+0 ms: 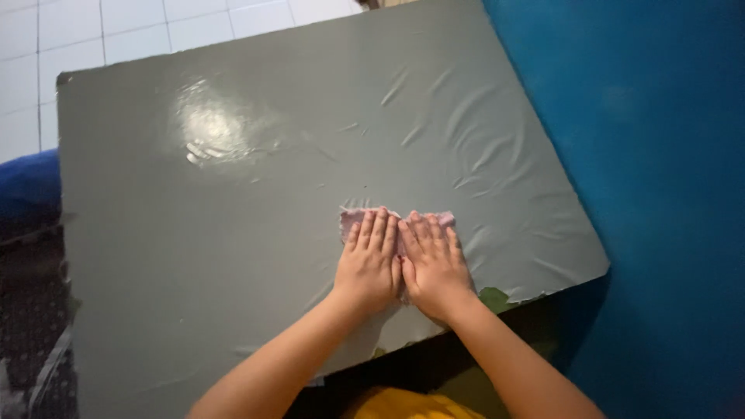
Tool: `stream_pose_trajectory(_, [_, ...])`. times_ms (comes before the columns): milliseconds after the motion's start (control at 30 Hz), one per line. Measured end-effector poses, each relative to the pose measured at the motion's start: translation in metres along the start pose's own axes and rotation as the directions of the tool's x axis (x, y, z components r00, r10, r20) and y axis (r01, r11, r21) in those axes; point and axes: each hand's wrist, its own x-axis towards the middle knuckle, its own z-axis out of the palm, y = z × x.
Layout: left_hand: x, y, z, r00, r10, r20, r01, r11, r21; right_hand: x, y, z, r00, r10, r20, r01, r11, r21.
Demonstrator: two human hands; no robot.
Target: Wiping a table covered with a plastic sheet using a cloth.
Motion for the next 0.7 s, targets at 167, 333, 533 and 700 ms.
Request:
stream_pose_trajectory(167, [0.038, 0.021, 0.016, 0.999, 0.012, 0.040, -0.010, 0.998, -0.056, 0.013, 0.043, 0.002, 0.997, 0.073, 0.020, -0.073, 0.996, -0.043])
stream_pose_trajectory(333, [0.095, 0.035, 0.052, 1.000, -0.001, -0.005, 0.001, 1.000, -0.030, 0.039, 0.097, 0.001, 0.993, 0.118, -0.018, -0.119, 0.992, -0.038])
stream_pose_trajectory(533, [0.153, 0.062, 0.077, 1.000, -0.024, 0.013, 0.025, 0.998, -0.055, 0.057, 0.151, -0.013, 0.967, 0.253, 0.025, -0.253, 0.967, -0.004])
stream_pose_trajectory(700, [0.156, 0.074, 0.083, 1.000, -0.019, 0.007, 0.019, 0.998, -0.068, 0.046, 0.162, -0.011, 0.958, 0.288, -0.008, -0.288, 0.958, 0.004])
